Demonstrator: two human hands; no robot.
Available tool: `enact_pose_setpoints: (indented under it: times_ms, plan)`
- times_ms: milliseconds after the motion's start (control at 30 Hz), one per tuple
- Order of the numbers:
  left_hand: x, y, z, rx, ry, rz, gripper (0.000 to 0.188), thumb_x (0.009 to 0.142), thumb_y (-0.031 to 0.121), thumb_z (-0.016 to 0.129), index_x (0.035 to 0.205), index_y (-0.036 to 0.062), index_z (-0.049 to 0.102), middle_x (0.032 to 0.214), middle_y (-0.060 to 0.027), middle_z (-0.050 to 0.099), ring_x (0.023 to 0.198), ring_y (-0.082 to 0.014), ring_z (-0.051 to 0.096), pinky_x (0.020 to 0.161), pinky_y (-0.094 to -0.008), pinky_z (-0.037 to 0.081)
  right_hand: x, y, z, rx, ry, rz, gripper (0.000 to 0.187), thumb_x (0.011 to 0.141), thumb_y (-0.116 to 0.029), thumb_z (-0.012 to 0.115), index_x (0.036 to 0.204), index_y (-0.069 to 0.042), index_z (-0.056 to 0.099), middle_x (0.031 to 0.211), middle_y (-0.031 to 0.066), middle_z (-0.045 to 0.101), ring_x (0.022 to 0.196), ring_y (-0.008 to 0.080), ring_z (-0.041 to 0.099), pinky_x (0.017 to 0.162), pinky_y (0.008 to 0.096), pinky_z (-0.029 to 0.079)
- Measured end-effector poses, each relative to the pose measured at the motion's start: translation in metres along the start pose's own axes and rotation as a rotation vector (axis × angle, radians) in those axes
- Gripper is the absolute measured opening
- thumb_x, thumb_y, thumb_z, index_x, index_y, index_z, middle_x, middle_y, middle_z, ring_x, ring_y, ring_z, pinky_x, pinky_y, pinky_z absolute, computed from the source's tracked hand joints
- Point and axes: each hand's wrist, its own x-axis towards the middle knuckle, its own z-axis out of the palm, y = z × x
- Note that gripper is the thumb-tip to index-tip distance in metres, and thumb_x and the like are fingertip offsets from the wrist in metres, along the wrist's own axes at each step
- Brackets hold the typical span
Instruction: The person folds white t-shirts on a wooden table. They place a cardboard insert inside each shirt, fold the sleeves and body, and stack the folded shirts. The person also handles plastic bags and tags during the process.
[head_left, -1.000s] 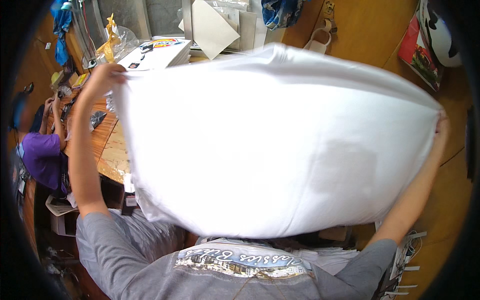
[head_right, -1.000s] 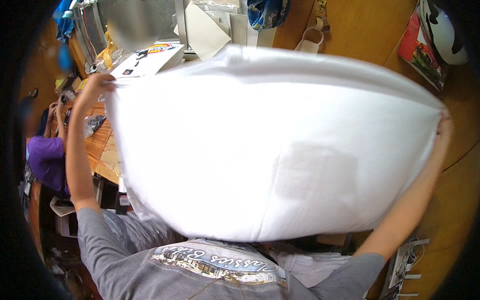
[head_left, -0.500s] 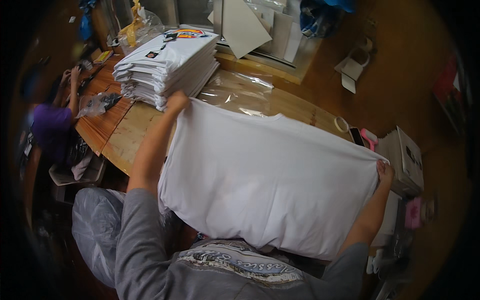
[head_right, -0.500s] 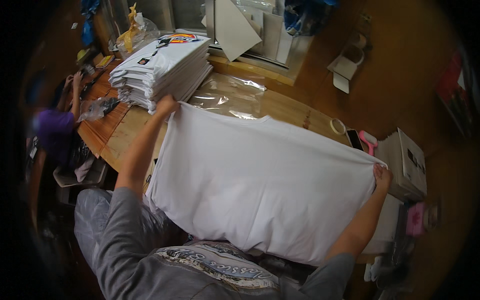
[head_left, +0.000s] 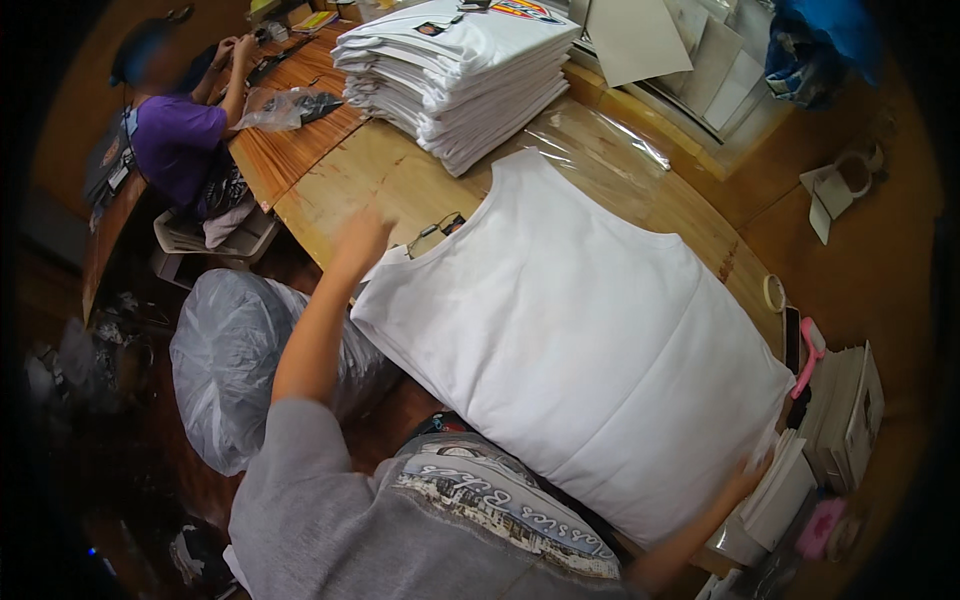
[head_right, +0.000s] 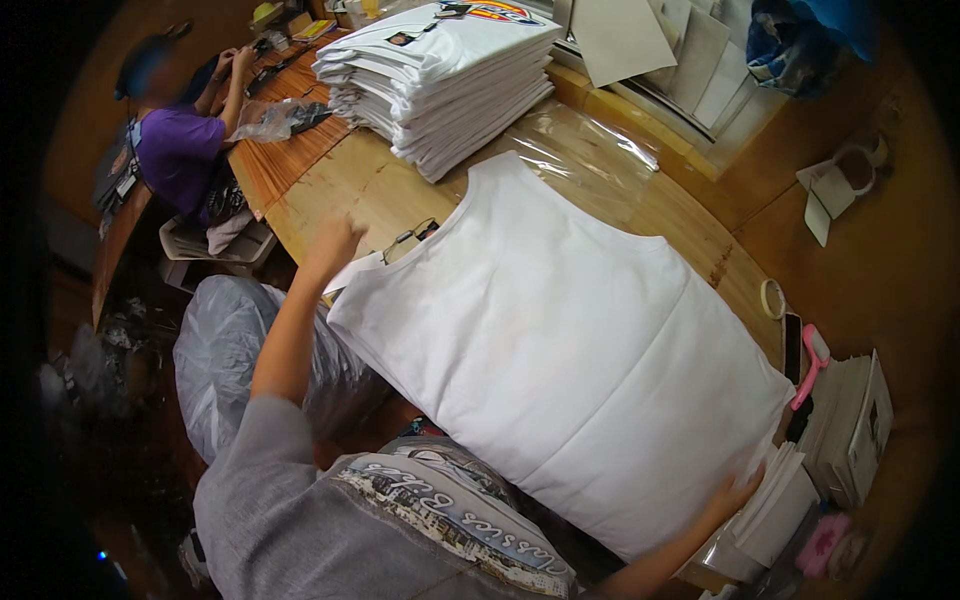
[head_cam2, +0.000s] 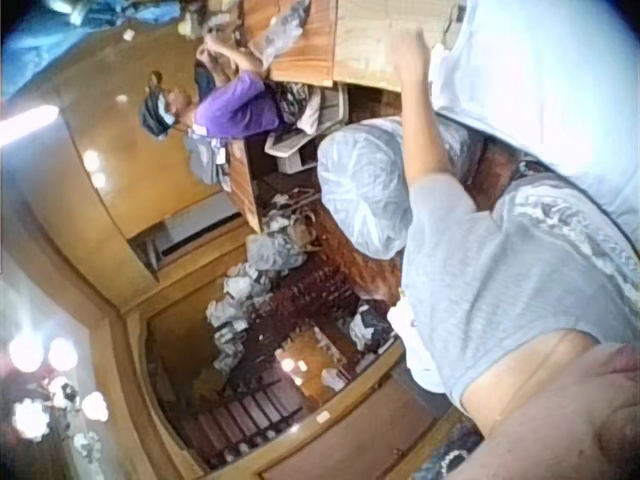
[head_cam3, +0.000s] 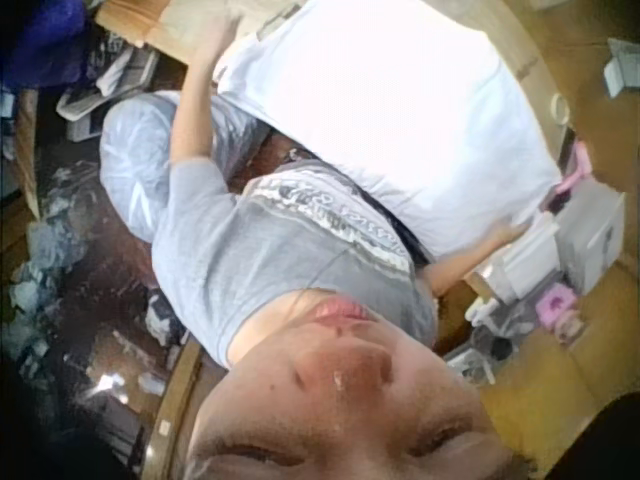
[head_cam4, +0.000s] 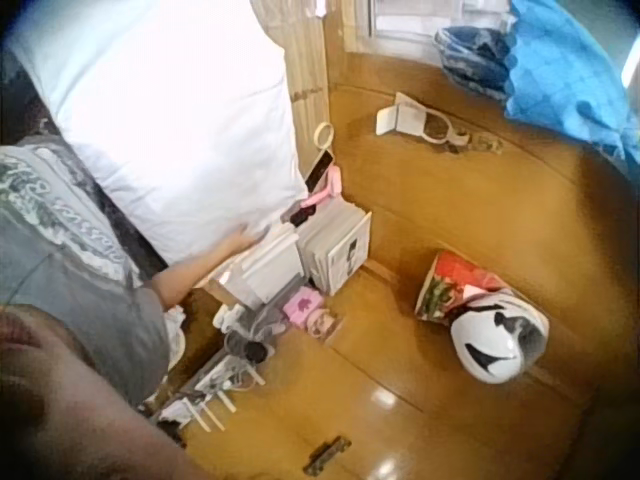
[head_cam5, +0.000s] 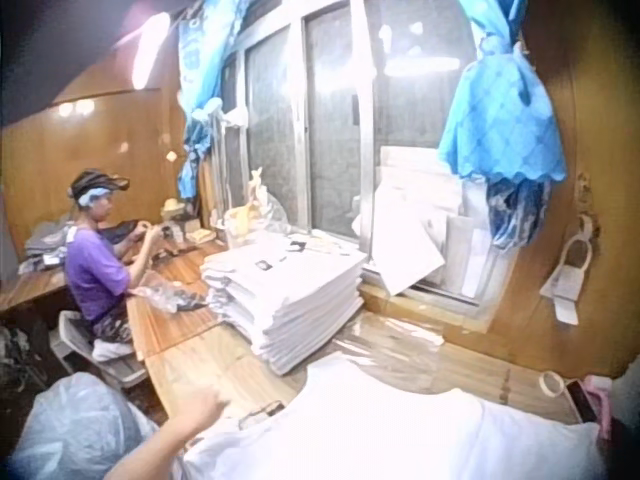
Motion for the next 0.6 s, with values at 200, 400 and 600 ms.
enact_pose_setpoints:
  times_ms: [200,400,600]
  plan:
    - [-0.092,0.008,-0.006,-0.016,-0.193,-0.417,0.031,0.078,0.028,0.054,0.087,-0.0005,0.054,0.084,-0.0209,0.058,0.079,-0.0343,0.057,0.066,-0.0388,0.045,-0.151,-0.004,-0.036,-0.715,0.131,0.6,0.032,0.078,-0.017,0.052,0.108,-0.007,0.047,0.108,0.013,0.049,0.102,0.0301,0.044,0.086,0.0397,0.035]
    - [-0.065,0.01,-0.025,-1.235,-0.057,-0.242,0.024,0.073,0.001,0.054,0.094,0.0076,0.044,0.075,-0.0119,0.055,0.066,-0.0212,0.051,0.061,-0.0303,0.042,-0.186,0.045,-0.049,-0.686,0.371,0.705,0.037,0.078,-0.024,0.056,0.107,-0.004,0.048,0.104,0.013,0.051,0.097,0.0287,0.047,0.082,0.0404,0.038]
    - [-0.06,-0.041,0.003,-0.612,-0.204,-0.109,0.029,0.069,-0.006,0.05,0.092,0.0105,0.046,0.083,-0.0137,0.054,0.077,-0.0194,0.05,0.066,-0.0291,0.041,-0.221,0.074,-0.048,0.428,0.461,0.855,0.046,0.076,-0.013,0.06,0.113,0.004,0.041,0.11,0.0142,0.049,0.099,0.0243,0.046,0.089,0.0356,0.034]
